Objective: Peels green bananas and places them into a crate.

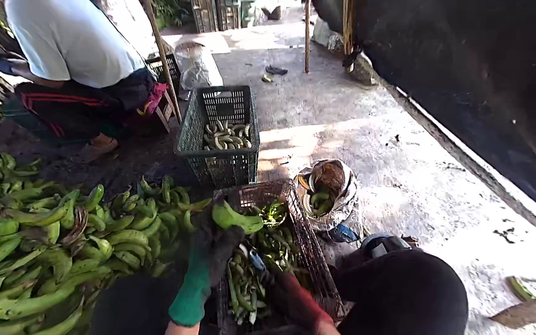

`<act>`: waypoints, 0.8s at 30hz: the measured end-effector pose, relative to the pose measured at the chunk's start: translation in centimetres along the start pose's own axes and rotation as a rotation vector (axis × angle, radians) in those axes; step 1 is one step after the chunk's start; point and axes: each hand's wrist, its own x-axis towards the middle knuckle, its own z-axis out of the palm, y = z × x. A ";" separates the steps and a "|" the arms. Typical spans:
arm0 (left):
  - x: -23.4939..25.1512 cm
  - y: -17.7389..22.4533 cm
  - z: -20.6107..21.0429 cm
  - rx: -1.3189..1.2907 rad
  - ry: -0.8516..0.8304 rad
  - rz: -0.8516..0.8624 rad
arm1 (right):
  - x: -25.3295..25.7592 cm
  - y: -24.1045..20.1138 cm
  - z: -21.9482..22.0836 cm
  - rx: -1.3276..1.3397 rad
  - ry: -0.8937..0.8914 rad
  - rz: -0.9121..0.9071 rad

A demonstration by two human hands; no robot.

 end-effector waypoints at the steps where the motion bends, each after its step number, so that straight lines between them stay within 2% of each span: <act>1: 0.2 -0.1 -0.4 -0.056 0.013 -0.090 | -0.5 -0.2 -0.4 0.071 0.088 -0.040; 3: 0.7 -1.6 -0.9 -0.251 0.110 -0.229 | -0.8 -1.8 -1.7 0.091 0.223 -0.212; 5: 1.7 -2.1 -0.6 -0.222 0.216 -0.317 | 0.0 -3.0 -2.5 -0.056 0.365 -0.503; 7: 1.8 -2.6 -0.5 -0.203 0.200 -0.399 | 0.8 -3.4 -1.7 -0.168 0.485 -0.735; 8: 1.5 -3.0 -0.2 -0.236 0.164 -0.431 | 1.4 -3.8 -1.5 -0.199 0.538 -0.764; 11: 0.4 -3.4 1.4 -0.145 0.178 -0.538 | 5.1 -5.8 -2.9 -0.306 0.840 -0.653; 12: 0.1 -3.3 1.7 -0.100 0.190 -0.560 | 6.2 -6.3 -3.9 -0.291 0.864 -0.551; 13: -0.2 -3.0 1.7 -0.075 0.185 -0.572 | 6.8 -6.5 -4.9 -0.227 0.822 -0.439; 15: 0.2 -3.7 1.3 -0.093 0.181 -0.507 | 6.8 -5.9 -5.7 -0.118 0.779 -0.397; 18: 1.3 -4.8 0.2 -0.172 0.163 -0.422 | 3.0 -3.8 -1.4 -0.157 0.634 -0.552; 20: 1.2 -4.8 1.0 -0.253 0.117 -0.417 | 2.7 -3.8 -0.6 -0.239 0.675 -0.594; 22: 0.1 -4.8 2.0 -0.112 0.064 -0.468 | 4.0 -5.7 -3.4 -0.287 0.811 -0.483; 24: -0.9 -5.3 2.2 -0.041 0.014 -0.463 | 5.6 -6.8 -6.9 -0.219 0.829 -0.338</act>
